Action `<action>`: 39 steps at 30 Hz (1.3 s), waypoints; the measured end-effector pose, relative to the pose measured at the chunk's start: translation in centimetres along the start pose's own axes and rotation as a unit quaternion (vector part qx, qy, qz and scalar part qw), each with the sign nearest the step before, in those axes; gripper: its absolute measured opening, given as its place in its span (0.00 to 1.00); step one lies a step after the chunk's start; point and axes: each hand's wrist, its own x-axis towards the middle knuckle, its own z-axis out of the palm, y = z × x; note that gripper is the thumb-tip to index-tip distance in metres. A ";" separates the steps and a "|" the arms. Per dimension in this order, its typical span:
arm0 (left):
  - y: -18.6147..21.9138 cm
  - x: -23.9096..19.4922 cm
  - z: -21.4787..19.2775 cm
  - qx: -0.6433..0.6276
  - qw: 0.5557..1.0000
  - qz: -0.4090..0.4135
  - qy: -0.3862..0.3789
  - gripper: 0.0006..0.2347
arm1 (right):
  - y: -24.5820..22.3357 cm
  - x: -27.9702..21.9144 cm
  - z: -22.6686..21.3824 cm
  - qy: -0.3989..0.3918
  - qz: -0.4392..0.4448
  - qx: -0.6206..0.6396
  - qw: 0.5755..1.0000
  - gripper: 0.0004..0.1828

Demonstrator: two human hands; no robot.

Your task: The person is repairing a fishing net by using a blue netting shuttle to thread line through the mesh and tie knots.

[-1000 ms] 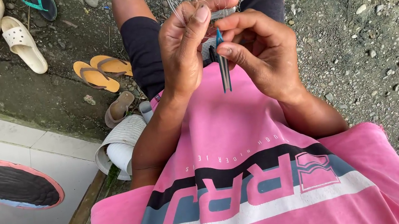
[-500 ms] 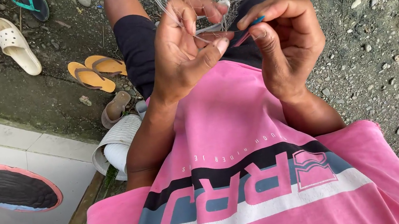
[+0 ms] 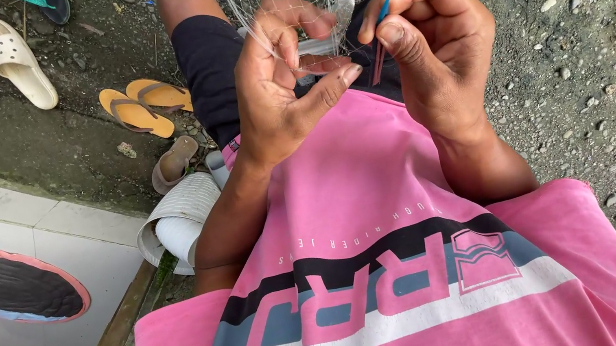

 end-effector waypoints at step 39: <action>0.2 0.4 -1.6 -0.025 0.995 0.067 -0.070 0.09 | -1.3 0.0 1.6 -0.029 -0.098 0.103 0.989 0.05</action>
